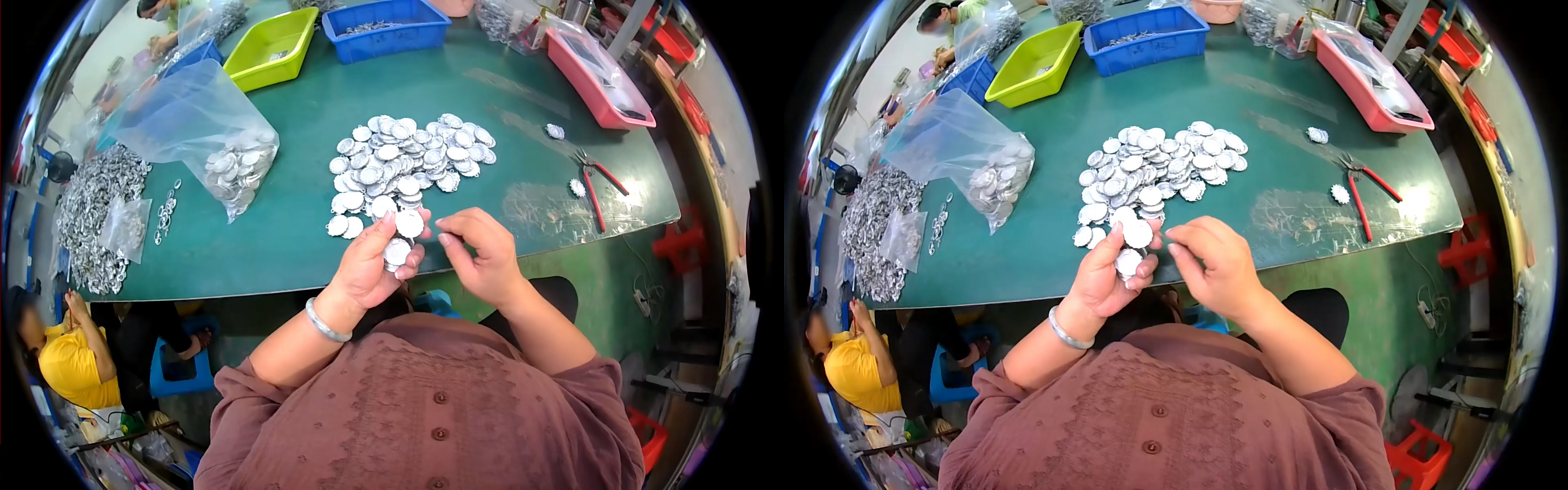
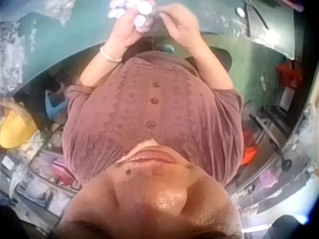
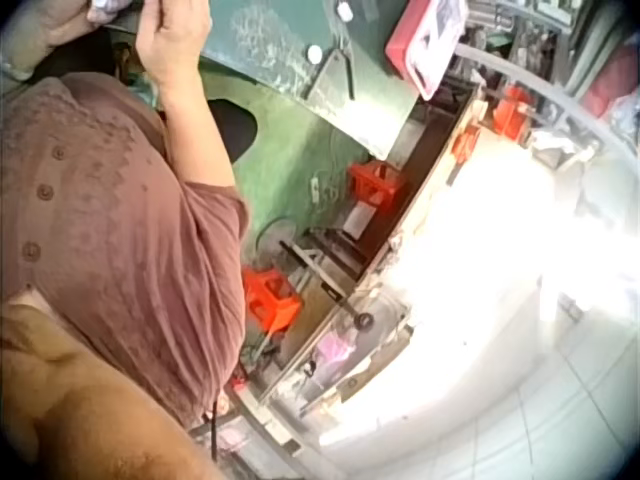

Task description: The person assembles metal components by hand at a workbench. The person picks up small circular metal caps from a pile, places a small white circular insert into the center of each cap, and then stacks the assembled components in their hand.

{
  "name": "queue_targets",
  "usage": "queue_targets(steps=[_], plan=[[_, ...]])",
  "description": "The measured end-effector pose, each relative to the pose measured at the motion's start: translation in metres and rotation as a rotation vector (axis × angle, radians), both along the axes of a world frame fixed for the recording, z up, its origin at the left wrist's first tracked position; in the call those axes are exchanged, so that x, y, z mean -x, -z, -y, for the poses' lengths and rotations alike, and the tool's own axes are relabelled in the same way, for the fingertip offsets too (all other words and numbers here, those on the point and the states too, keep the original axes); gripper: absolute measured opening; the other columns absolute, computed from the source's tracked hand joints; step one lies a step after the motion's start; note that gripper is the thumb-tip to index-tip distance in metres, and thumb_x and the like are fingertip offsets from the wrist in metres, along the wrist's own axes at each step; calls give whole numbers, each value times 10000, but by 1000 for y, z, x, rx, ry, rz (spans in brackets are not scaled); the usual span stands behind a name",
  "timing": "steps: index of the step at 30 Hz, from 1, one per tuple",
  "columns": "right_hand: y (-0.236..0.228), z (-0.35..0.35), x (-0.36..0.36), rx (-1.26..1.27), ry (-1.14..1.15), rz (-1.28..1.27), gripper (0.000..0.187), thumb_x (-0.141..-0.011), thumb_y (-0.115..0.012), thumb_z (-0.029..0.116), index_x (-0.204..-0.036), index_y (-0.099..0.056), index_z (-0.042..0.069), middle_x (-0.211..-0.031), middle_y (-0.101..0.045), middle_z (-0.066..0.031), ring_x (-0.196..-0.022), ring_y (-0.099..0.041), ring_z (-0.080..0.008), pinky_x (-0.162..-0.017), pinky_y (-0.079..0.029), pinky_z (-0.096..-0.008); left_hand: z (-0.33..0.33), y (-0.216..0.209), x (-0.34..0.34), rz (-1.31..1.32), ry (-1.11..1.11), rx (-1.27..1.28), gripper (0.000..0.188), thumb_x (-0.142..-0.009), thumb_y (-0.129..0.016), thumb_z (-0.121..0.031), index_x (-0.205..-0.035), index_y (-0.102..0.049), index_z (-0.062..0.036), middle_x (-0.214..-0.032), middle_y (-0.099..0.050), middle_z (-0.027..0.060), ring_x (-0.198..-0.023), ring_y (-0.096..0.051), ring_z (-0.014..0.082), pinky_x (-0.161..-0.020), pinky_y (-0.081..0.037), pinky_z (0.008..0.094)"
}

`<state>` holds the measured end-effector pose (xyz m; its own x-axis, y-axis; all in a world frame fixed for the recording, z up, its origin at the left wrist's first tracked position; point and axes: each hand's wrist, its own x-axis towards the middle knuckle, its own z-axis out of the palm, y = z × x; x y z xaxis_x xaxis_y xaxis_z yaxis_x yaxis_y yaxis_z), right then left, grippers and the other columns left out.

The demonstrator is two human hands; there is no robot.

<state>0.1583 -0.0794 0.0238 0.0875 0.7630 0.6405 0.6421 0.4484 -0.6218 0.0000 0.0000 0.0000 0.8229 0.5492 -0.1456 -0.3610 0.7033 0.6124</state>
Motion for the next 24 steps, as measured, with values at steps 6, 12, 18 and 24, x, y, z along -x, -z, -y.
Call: queue_targets(steps=[6,12,18,24], plan=[[6,-15,-16,68,92,-37,130,-727,-591,-39,-849,-581,5,-746,-565,-108,-629,-554,-235,-543,-438,-287,-3,-4,4,100,24,147,424,-888,-420,-345,-1132,-482,-4,-946,-565,90,-669,-505,148,-452,-380,204],[13,-16,-23,198,97,-73,111,-734,-593,-24,-839,-578,8,-742,-557,-96,-617,-533,-204,-532,-419,-267,-1,0,-4,59,27,116,339,-914,-431,-329,-1035,-520,-25,-920,-563,113,-674,-500,155,-448,-385,216],[10,-13,-21,165,52,-55,110,-728,-582,-35,-827,-576,11,-745,-562,-97,-658,-540,-231,-567,-427,-289,2,-4,-2,31,9,92,276,-897,-484,-283,-938,-547,-18,-877,-569,107,-663,-515,151,-431,-380,205],[9,-12,-23,138,23,-78,106,-723,-578,-42,-818,-573,4,-750,-571,-110,-670,-546,-241,-592,-433,-295,-2,-29,19,-129,-44,127,223,-877,-517,-256,-898,-546,-36,-826,-566,87,-640,-518,129,-430,-363,186]])
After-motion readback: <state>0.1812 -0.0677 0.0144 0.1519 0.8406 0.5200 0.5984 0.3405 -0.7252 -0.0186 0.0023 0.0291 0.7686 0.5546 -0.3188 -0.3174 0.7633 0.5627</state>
